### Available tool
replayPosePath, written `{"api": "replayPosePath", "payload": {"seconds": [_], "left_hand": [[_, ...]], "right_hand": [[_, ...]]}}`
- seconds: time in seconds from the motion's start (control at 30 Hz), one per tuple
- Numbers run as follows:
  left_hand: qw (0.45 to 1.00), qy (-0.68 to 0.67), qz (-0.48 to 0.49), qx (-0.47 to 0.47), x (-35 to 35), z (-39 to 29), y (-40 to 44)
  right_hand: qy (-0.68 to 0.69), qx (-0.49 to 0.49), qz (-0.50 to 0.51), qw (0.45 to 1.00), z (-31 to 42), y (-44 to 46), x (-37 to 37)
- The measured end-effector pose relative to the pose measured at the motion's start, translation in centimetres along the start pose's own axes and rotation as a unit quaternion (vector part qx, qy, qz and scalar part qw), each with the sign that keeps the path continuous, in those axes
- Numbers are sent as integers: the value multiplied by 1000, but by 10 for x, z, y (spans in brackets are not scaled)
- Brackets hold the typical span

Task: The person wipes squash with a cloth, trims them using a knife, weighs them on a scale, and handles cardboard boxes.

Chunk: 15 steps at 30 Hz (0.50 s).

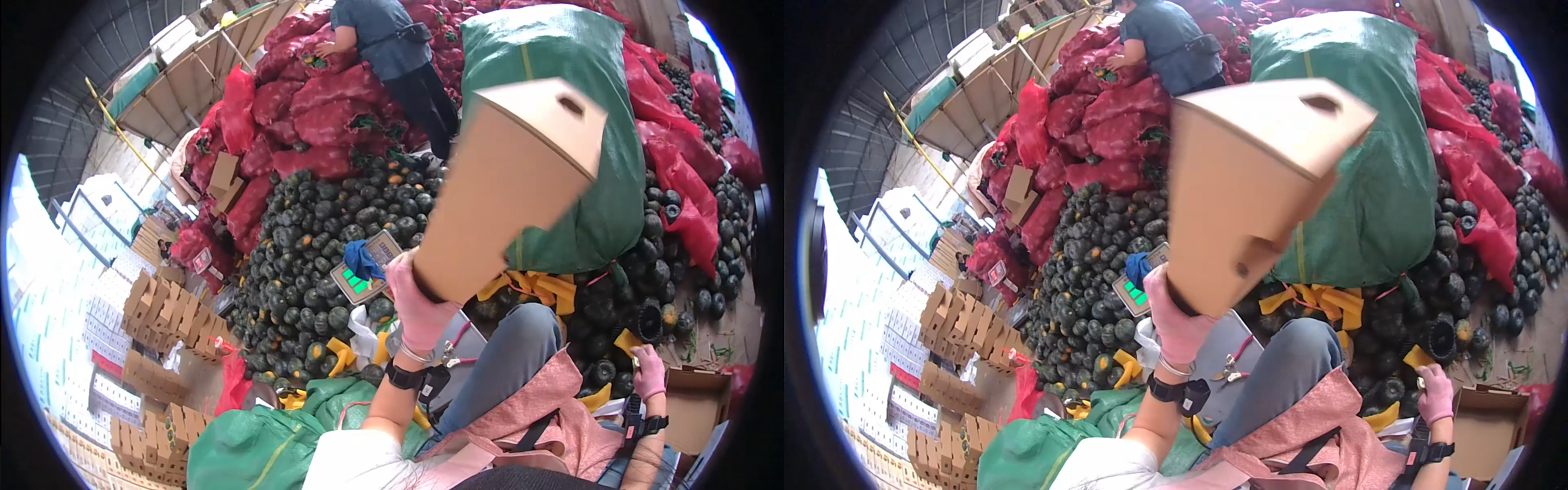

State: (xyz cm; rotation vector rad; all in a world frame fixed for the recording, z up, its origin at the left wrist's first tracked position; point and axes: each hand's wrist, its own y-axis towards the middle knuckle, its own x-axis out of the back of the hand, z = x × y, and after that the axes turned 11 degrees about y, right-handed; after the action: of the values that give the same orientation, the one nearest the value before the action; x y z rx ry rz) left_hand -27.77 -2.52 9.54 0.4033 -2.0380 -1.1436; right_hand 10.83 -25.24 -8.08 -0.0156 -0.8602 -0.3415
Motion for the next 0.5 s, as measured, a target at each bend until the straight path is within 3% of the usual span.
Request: {"api": "replayPosePath", "payload": {"seconds": [0.07,0.1,0.13,0.2,0.3,0.33,0.5], "left_hand": [[977,-168,80,107,1,-13,-2],[913,-349,130,167,3,-29,-2],[884,-409,152,170,1,-33,-3],[829,-478,210,199,-1,-38,-10],[720,-591,243,271,-2,-62,-15],[706,-603,253,271,-6,-67,-17],[662,-634,290,275,-18,-81,-21]], "right_hand": [[51,137,-75,986,35,6,7],[43,172,-115,977,58,6,10],[35,207,-155,965,81,5,11],[-56,306,-168,936,96,-5,13],[-157,384,-195,889,132,-22,18],[-174,411,-211,869,138,-23,21],[-197,373,-219,880,133,-24,24]]}}
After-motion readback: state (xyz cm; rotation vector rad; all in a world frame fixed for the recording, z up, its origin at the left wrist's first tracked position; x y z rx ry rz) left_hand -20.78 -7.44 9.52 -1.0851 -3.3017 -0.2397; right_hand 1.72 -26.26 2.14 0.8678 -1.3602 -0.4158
